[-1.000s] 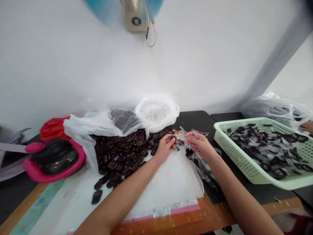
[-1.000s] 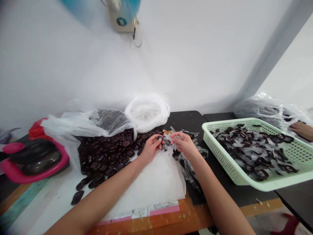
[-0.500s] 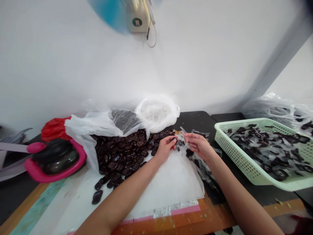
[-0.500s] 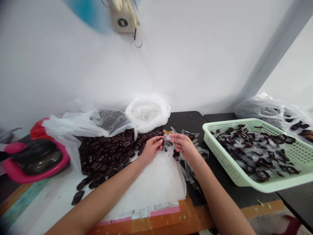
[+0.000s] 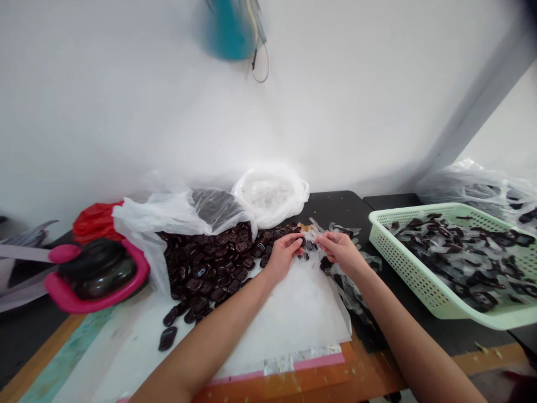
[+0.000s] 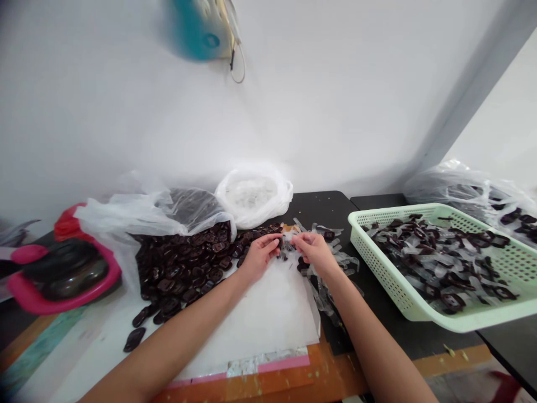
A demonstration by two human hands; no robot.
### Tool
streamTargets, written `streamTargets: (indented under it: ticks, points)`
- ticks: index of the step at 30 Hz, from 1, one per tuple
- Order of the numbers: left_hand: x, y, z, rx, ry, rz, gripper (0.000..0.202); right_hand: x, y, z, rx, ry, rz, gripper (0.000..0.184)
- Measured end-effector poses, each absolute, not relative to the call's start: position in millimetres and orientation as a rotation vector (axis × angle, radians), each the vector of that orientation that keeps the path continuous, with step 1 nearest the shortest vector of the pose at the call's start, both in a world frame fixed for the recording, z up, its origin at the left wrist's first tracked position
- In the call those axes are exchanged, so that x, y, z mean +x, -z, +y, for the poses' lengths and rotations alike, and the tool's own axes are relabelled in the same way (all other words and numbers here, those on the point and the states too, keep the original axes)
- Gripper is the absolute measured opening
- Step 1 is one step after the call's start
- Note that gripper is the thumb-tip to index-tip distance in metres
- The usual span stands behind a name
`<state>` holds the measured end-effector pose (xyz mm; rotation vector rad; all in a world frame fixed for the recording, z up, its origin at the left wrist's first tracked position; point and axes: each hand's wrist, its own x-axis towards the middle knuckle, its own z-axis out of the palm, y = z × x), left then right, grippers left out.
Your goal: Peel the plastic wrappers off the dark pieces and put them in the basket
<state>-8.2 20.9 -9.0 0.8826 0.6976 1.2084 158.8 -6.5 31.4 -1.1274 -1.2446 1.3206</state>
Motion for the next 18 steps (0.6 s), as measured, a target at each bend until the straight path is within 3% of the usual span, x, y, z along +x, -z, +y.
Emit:
streamTargets:
  ticks: [9,18]
  points:
    - [-9.9,7.1,18.6,0.892,-1.167,0.619,0.038,158.9,-26.8,-5.5,-1.275,-0.884,-1.577,0.036]
    - [-8.6,4.9,14.7,0.928,-1.098,0.565,0.036,150.8,-31.6,-11.0,-1.207,-1.085,-1.552,0.035]
